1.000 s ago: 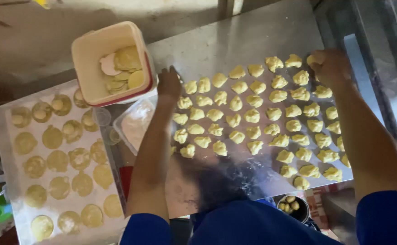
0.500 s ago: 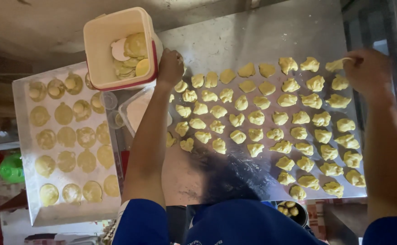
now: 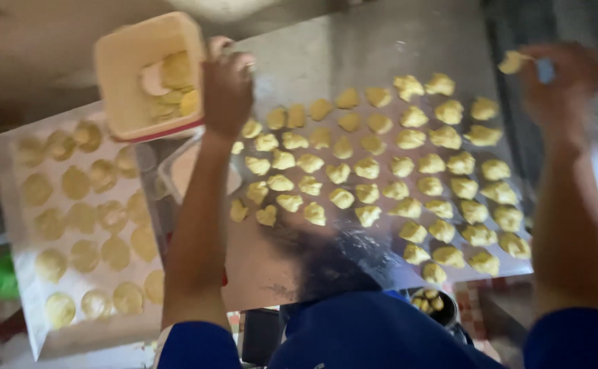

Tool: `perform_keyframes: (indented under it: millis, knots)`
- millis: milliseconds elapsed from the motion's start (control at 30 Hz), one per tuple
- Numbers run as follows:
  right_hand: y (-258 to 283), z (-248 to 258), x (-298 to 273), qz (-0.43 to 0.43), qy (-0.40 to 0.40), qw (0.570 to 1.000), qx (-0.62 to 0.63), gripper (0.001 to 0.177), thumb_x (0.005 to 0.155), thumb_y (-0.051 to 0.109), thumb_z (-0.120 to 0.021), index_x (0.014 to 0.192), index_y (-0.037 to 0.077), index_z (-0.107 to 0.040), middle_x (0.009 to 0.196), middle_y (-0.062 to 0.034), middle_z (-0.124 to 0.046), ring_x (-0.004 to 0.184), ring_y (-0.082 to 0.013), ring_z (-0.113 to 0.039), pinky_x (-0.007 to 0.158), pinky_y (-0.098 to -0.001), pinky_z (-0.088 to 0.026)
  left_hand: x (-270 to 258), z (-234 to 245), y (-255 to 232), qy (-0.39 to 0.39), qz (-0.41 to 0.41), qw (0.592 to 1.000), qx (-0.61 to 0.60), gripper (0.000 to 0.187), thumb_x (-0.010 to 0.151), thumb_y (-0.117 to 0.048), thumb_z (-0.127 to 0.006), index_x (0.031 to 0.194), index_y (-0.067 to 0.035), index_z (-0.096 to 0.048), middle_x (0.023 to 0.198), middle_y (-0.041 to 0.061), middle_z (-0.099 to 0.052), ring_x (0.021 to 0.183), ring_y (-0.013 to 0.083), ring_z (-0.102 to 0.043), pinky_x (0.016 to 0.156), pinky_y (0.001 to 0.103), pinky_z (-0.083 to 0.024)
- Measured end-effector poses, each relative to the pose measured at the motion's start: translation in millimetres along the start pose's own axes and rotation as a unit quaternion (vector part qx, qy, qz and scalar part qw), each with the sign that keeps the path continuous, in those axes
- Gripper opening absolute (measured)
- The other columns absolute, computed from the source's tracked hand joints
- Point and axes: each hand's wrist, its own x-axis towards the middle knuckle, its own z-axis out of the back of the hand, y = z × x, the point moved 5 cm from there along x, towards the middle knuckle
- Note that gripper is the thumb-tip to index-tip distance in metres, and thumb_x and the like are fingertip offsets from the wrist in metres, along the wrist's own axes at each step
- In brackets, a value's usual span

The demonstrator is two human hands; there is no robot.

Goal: The person arranges thin yellow dough discs on a floured tray, then repeatedly rolls small dough balls into discs and places them on the tray. The process is repeated multiple times with consistent hand motions.

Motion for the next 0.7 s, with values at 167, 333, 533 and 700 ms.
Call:
perform_keyframes:
  millis: [167, 333, 533, 700]
  knots:
    - [33, 31, 0, -0.055, -0.048, 0.985, 0.158, 0.022, 0.111, -0.006, -0.073, 0.132, -0.01, -0.079, 0.119, -0.0227, -0.074, 0.109, -0.0371, -0.071, 0.09, -0.0466, -0.055, -31, 59, -56, -0.018, 0.074, 0.997, 0.029, 0.021, 0.095, -0.006, -0.063, 0.115, -0.006, -0.071, 0.102, 0.012, -0.066, 0.097, 0.0326, -0.059, 0.089, 0.045, -0.043]
    - [135, 80, -31, -0.06, -0.029, 0.974, 0.218, 0.02, 0.105, -0.016, -0.067, 0.121, -0.013, -0.079, 0.115, -0.0263, -0.07, 0.103, -0.0359, -0.067, 0.082, -0.042, -0.055, -109, 104, -117, -0.032, 0.101, 0.994, -0.041, 0.025, 0.104, -0.004, -0.06, 0.129, -0.002, -0.063, 0.102, 0.013, -0.067, 0.1, 0.0297, -0.066, 0.091, 0.041, -0.054]
    - [299, 106, -109, -0.077, 0.076, 0.933, 0.342, 0.012, 0.108, -0.012, -0.064, 0.115, -0.017, -0.072, 0.123, -0.0306, -0.059, 0.084, -0.0307, -0.065, 0.067, -0.0359, -0.059, -282, 115, -148, 0.049, 0.182, 0.971, -0.147, 0.009, 0.102, -0.007, -0.06, 0.105, -0.005, -0.068, 0.112, 0.014, -0.068, 0.106, 0.0313, -0.066, 0.092, 0.04, -0.053]
    - [372, 31, -232, -0.282, 0.16, 0.84, 0.434, 0.026, 0.095, -0.001, -0.071, 0.118, 0.01, -0.077, 0.109, -0.0155, -0.072, 0.092, -0.0265, -0.072, 0.079, -0.0347, -0.059, -427, 76, -133, 0.066, 0.255, 0.951, -0.163, 0.015, 0.092, -0.026, -0.076, 0.1, -0.014, -0.08, 0.099, 0.006, -0.074, 0.101, 0.0305, -0.069, 0.092, 0.037, -0.054]
